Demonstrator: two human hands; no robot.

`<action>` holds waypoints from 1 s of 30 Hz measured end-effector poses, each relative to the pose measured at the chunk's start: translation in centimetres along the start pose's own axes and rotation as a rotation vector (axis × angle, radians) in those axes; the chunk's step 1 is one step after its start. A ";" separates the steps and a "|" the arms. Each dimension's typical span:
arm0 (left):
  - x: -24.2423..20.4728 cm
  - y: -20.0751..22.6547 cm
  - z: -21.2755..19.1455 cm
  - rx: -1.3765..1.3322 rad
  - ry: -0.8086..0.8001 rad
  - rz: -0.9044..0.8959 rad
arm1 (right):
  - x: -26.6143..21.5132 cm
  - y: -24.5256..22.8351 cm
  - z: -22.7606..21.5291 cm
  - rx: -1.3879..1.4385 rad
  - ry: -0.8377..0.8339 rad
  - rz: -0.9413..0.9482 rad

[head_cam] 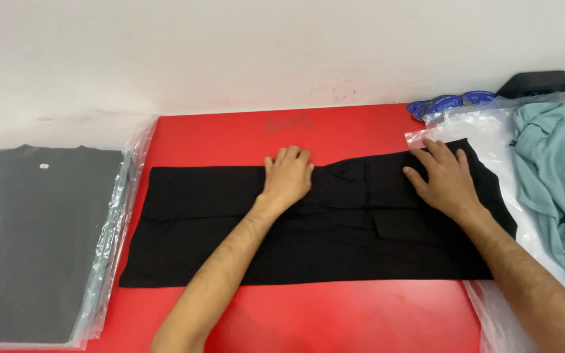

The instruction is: Folding a black t-shirt on a red surface and then placing it into a clear plastic bag.

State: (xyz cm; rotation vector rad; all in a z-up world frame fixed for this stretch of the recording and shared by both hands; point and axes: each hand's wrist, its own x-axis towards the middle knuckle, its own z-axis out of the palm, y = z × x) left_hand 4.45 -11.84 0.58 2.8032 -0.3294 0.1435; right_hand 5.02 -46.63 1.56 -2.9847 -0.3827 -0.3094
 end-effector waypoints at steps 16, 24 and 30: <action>-2.4 -7.1 -2.2 0.100 0.069 0.151 | 4.2 4.8 5.7 -0.096 0.282 -0.019; -3.7 -11.4 -3.6 0.116 0.176 0.201 | 4.4 4.7 5.3 -0.057 0.228 0.010; -5.8 -15.8 -5.3 0.155 0.174 0.130 | 4.2 4.2 4.9 -0.067 0.237 0.012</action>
